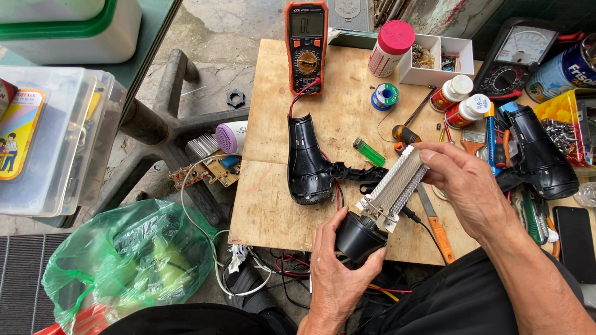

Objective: The person disassembles a black hairdryer, removes the internal heating element, and then reassembles the device by inserting the element back into the housing and reconnecting the power cord.

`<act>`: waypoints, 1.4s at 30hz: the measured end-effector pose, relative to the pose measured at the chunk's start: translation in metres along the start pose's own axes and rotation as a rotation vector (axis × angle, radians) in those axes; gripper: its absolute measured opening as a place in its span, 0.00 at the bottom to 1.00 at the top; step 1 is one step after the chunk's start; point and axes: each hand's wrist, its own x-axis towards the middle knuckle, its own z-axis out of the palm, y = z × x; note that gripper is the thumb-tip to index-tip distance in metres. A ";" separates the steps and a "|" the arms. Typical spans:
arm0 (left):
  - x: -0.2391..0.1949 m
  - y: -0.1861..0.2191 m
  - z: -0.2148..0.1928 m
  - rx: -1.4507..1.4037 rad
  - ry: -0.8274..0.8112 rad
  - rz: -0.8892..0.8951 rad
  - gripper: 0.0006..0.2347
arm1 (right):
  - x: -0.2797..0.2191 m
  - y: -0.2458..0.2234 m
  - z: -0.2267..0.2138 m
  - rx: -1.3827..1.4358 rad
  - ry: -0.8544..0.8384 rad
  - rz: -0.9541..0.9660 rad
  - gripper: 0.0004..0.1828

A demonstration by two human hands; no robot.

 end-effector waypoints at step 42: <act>0.013 0.013 -0.006 -0.461 -0.156 -0.792 0.33 | -0.007 -0.015 0.021 -0.511 0.101 -0.044 0.19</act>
